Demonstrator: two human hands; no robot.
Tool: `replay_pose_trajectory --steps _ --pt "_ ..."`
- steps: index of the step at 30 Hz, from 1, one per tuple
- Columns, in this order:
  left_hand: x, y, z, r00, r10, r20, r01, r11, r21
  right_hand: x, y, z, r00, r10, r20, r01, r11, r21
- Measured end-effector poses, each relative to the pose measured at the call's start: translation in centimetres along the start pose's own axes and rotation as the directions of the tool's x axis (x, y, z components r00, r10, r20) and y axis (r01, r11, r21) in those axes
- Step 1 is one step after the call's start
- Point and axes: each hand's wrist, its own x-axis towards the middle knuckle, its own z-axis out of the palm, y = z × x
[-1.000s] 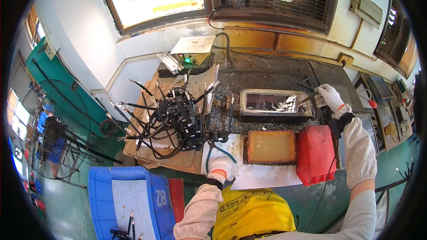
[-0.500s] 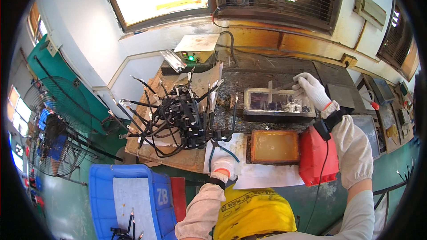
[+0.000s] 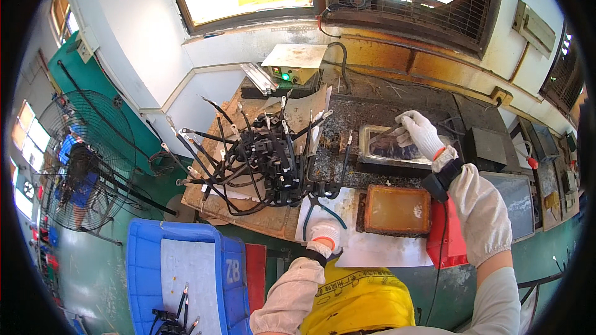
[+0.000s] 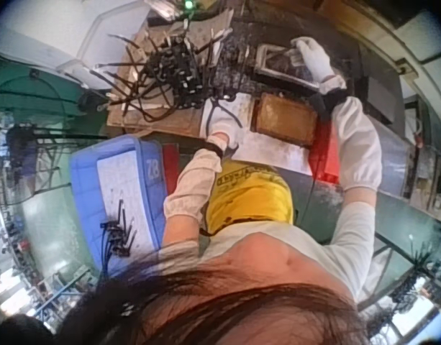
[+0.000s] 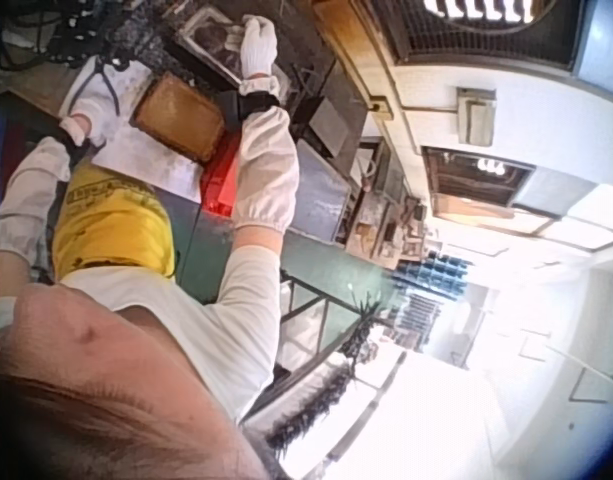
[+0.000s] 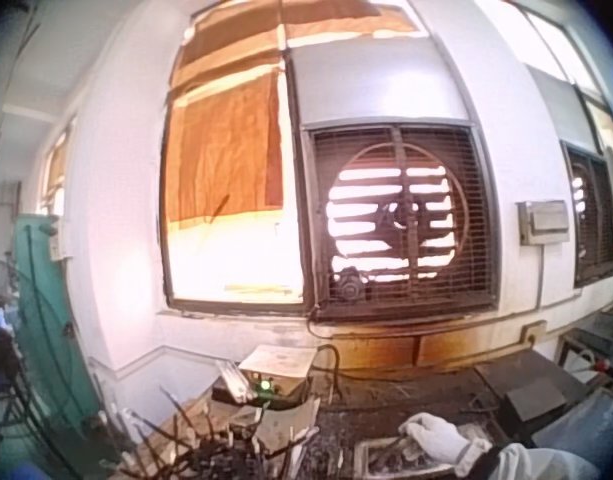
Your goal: Dipping large gauge cable ends into a solder pot to tin the connectors.
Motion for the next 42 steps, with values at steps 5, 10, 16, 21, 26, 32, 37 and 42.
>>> replay_pose_trajectory --steps 5,10,16,21,26,32,37,42 --pt "-0.1 0.1 -0.1 1.0 0.006 -0.007 -0.006 1.0 0.002 0.1 -0.1 0.1 1.0 0.017 -0.011 -0.018 0.999 -0.035" --pt "-0.5 0.4 -0.8 1.0 0.01 0.007 -0.01 1.0 0.018 0.4 0.1 0.6 0.999 0.016 -0.047 -0.017 1.0 -0.013" --pt "-0.6 0.4 -0.8 0.999 -0.041 0.0 0.041 0.999 0.001 1.1 0.9 0.7 0.998 0.009 -0.061 -0.008 1.0 0.02" --pt "-0.9 0.4 -0.9 0.999 0.006 -0.033 -0.006 1.0 0.009 0.7 1.2 -0.3 0.996 0.012 -0.092 -0.011 1.0 0.013" --pt "-0.5 0.1 -0.2 0.998 0.001 -0.06 -0.002 1.0 -0.006 0.0 1.4 -1.8 0.991 0.025 -0.131 -0.024 1.0 0.008" --pt "-1.3 0.4 -1.7 0.999 0.037 -0.002 -0.037 0.999 -0.009 -1.1 1.9 -4.0 0.98 0.029 -0.197 -0.038 0.998 -0.04" --pt "-0.2 -0.2 -0.5 0.999 0.033 -0.02 -0.033 0.999 -0.019 -1.6 2.7 -6.0 0.966 -0.021 -0.258 -0.01 0.993 -0.119" --pt "-0.1 0.1 -1.0 0.997 0.043 0.067 -0.044 0.999 0.027 -1.6 4.9 -9.3 0.961 0.039 -0.272 -0.032 0.999 0.03"
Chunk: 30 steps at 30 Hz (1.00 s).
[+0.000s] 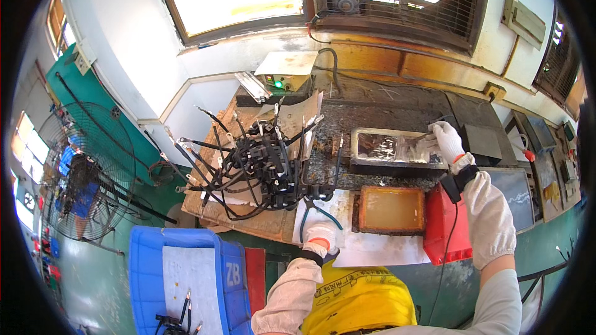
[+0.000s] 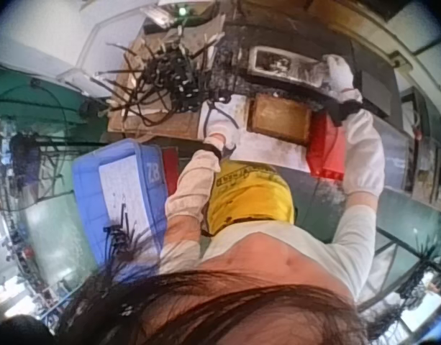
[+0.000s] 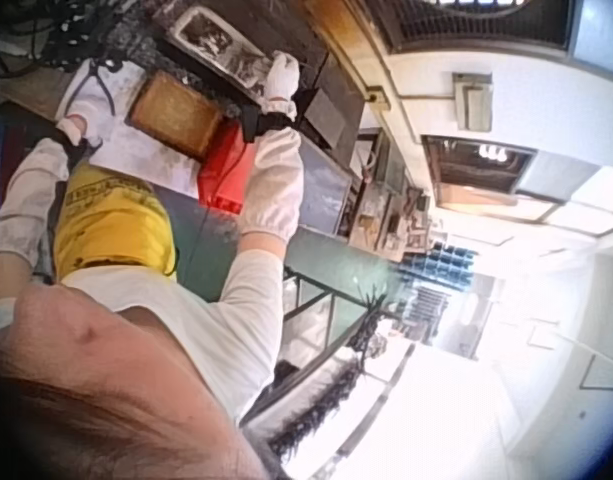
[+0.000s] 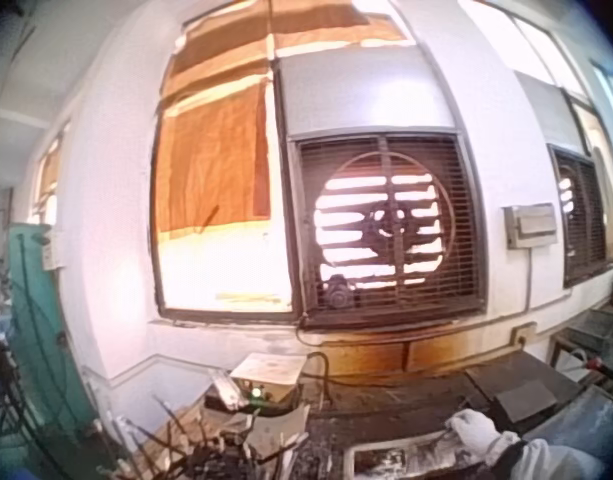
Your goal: Dipping large gauge cable ends into a solder pot to tin the connectors.
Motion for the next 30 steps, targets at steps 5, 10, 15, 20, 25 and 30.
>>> replay_pose_trajectory --steps 5,10,15,20,25,30 --pt "0.3 -0.3 0.5 0.999 0.022 -0.043 -0.022 1.0 -0.003 -0.1 0.8 -2.4 0.998 0.0 -0.067 -0.003 0.999 -0.034" --pt "0.2 -0.4 0.3 1.0 0.002 -0.025 -0.002 1.0 0.005 0.1 1.6 -4.4 0.992 0.04 -0.119 -0.042 0.999 -0.022" --pt "0.2 -0.4 0.3 1.0 0.017 -0.02 -0.018 1.0 -0.013 0.1 1.9 -6.2 0.989 0.06 -0.135 -0.062 0.998 -0.012" --pt "0.8 -0.5 0.7 0.998 0.047 -0.03 -0.046 0.999 0.016 -0.2 0.9 -7.3 0.987 -0.028 -0.155 0.039 0.997 0.069" --pt "0.9 -1.0 1.2 1.0 0.019 -0.023 -0.019 1.0 -0.002 -0.9 -1.1 -6.3 0.974 -0.123 -0.19 0.148 0.981 0.126" --pt "0.8 -0.9 1.4 0.995 0.045 -0.086 -0.046 0.999 -0.011 -0.4 0.3 -6.0 0.978 -0.112 -0.174 0.135 0.983 0.125"
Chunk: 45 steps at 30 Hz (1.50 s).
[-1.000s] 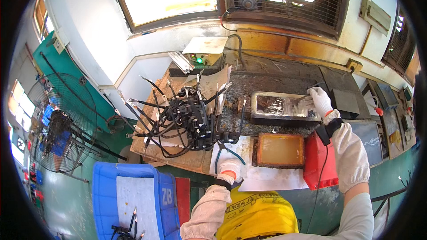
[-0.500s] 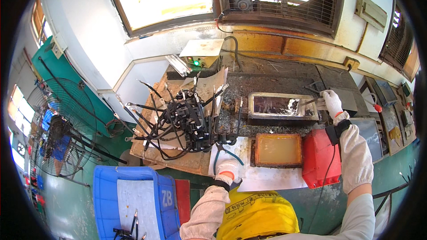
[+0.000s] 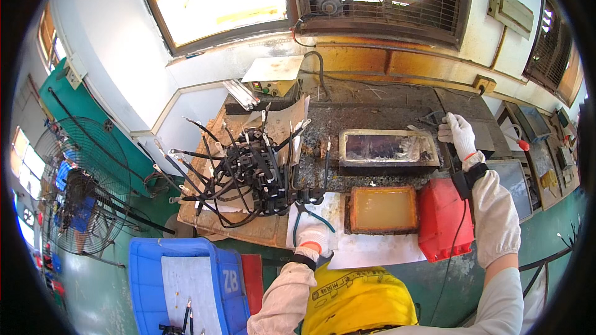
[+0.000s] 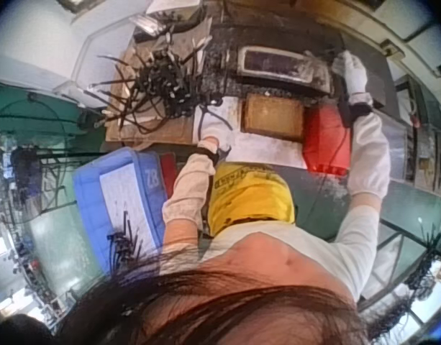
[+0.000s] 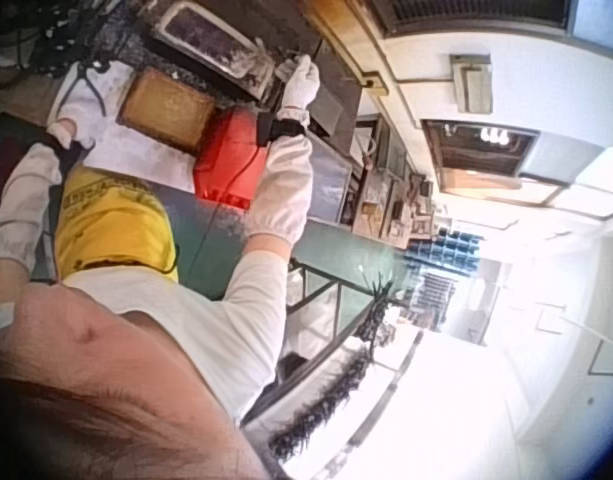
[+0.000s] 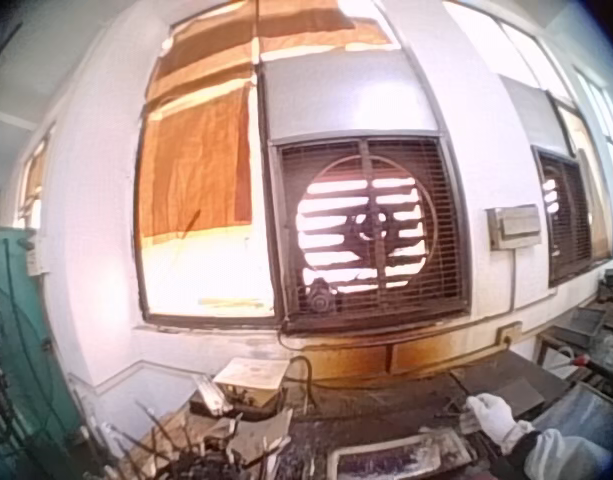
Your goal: Dipping large gauge cable ends into a solder pot to tin the connectors.
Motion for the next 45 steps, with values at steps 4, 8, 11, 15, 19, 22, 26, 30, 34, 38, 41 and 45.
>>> replay_pose_trajectory --steps 4,8,11,15,19,22,26,30,34,38,41,45 --pt "-0.1 -0.1 -0.1 1.0 -0.008 0.005 0.008 1.0 -0.003 0.1 0.6 0.4 1.0 0.006 0.016 -0.007 1.0 0.012" --pt "0.0 0.1 -0.1 1.0 -0.007 0.005 0.007 1.0 0.005 0.7 1.0 0.2 1.0 0.004 0.012 -0.004 0.999 -0.053" --pt "0.1 0.0 -0.2 1.0 -0.008 0.028 0.008 1.0 0.006 0.5 0.7 0.4 0.992 -0.019 0.124 0.043 0.98 -0.197" --pt "-0.3 0.4 -0.5 0.999 -0.041 -0.006 0.041 0.999 -0.002 -0.5 0.4 1.1 0.993 -0.064 0.098 0.095 0.933 -0.348" --pt "-0.5 0.5 -0.8 0.998 -0.055 0.027 0.055 0.998 0.0 -1.7 -0.5 1.2 0.988 -0.067 0.139 0.121 0.898 -0.422" --pt "-0.1 0.1 -0.4 1.0 -0.012 0.017 0.012 1.0 -0.007 -3.1 -1.7 1.4 0.988 -0.039 0.147 0.105 0.875 -0.472" --pt "-0.4 0.2 -0.9 0.999 -0.002 0.038 0.002 1.0 -0.014 -3.9 -1.8 0.7 0.989 -0.013 0.147 0.08 0.885 -0.459" --pt "-1.0 0.4 -1.5 1.0 0.005 0.026 -0.004 1.0 -0.013 -4.8 -1.7 0.1 0.987 -0.004 0.16 0.079 0.884 -0.46" --pt "-1.3 0.8 -2.1 0.999 -0.007 0.036 0.008 1.0 -0.026 -5.8 -2.4 -0.3 0.986 0.01 0.168 0.068 0.891 -0.448" --pt "-0.5 0.2 -1.1 1.0 -0.003 0.028 0.004 1.0 -0.03 -6.1 -3.6 -0.1 0.988 -0.045 0.148 0.105 0.897 -0.429" --pt "0.0 -0.2 -0.2 1.0 -0.004 0.002 0.004 1.0 -0.03 -6.0 -4.1 0.7 0.985 -0.09 0.145 0.143 0.897 -0.419" --pt "-0.7 0.0 -0.8 1.0 0.007 0.003 -0.007 0.999 -0.038 -5.4 -3.0 1.7 0.983 -0.093 0.159 0.149 0.906 -0.396"
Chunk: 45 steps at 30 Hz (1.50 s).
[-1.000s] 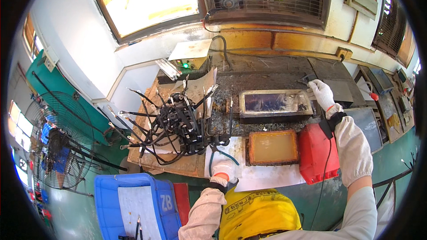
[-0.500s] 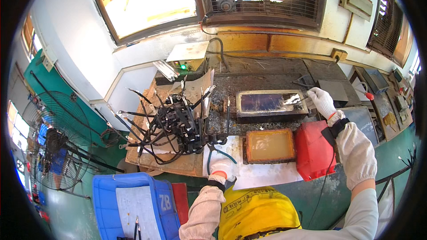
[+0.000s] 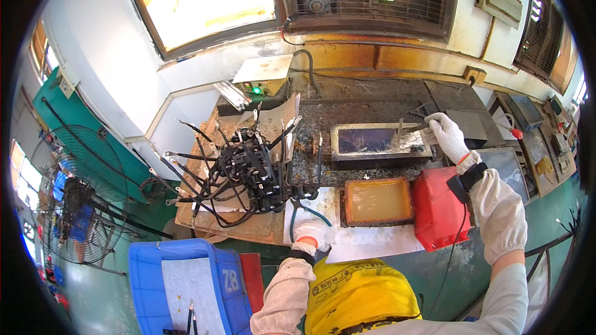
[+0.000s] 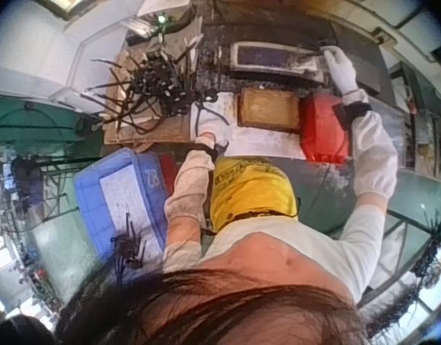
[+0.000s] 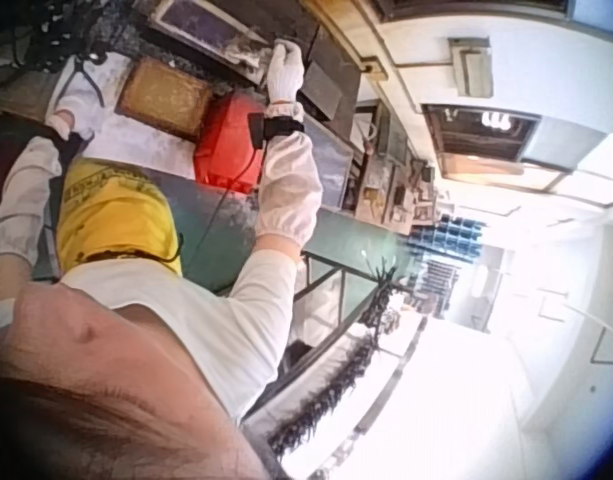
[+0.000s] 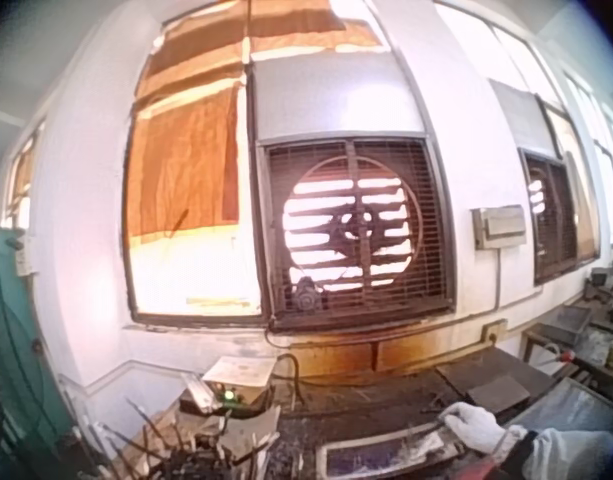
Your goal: Dipping large gauge cable ends into a solder pot to tin the connectors.
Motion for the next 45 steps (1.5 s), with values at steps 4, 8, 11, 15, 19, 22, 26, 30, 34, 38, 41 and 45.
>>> replay_pose_trajectory --steps 4,8,11,15,19,22,26,30,34,38,41,45 --pt "0.2 0.0 -0.1 0.999 -0.001 0.036 0.001 1.0 0.016 0.5 0.7 0.6 0.998 0.041 0.041 -0.042 0.999 0.033" --pt "0.4 0.1 -0.1 1.0 0.004 0.02 -0.005 1.0 0.022 0.7 1.0 -0.1 0.991 0.12 0.052 -0.123 0.99 0.07" --pt "0.3 0.4 -0.3 0.998 -0.019 0.056 0.017 0.999 0.038 1.2 2.4 -1.2 0.989 0.145 0.024 -0.146 0.988 0.046" --pt "1.0 -0.4 0.6 0.998 -0.028 0.047 0.026 0.999 0.038 0.9 2.7 -2.6 0.98 0.198 -0.015 -0.197 0.98 0.017" --pt "0.8 -0.3 0.6 0.998 -0.054 0.03 0.054 0.998 0.013 0.5 3.1 -3.6 0.974 0.225 -0.032 -0.223 0.973 0.054" --pt "0.5 -0.1 0.0 0.996 -0.052 0.075 0.05 0.999 0.017 0.3 3.5 -4.3 0.976 0.214 -0.037 -0.212 0.976 0.057" --pt "0.0 0.3 -0.8 0.996 -0.039 0.076 0.037 0.999 0.024 0.2 3.8 -4.6 0.977 0.204 -0.059 -0.202 0.979 0.023" --pt "0.7 -0.4 0.2 0.998 -0.02 0.057 0.019 1.0 0.022 -0.2 3.5 -4.9 0.985 0.161 -0.069 -0.164 0.985 -0.046" --pt "0.8 -0.3 0.1 0.998 -0.039 0.051 0.036 0.998 0.045 -1.9 1.9 -4.3 0.998 0.008 -0.057 -0.022 0.965 -0.262" --pt "0.6 -0.1 -0.3 0.997 0.0 0.08 -0.003 0.999 0.039 -4.0 1.0 -3.7 0.975 -0.22 0.045 0.212 0.838 -0.504" --pt "0.1 0.3 -0.7 0.995 -0.031 0.096 0.026 0.998 0.051 -4.9 1.7 -3.4 0.93 -0.311 0.197 0.367 0.741 -0.563" --pt "-0.4 0.8 -1.3 0.996 -0.049 0.079 0.044 0.997 0.061 -5.5 4.1 -3.1 0.833 -0.393 0.389 0.553 0.606 -0.572"
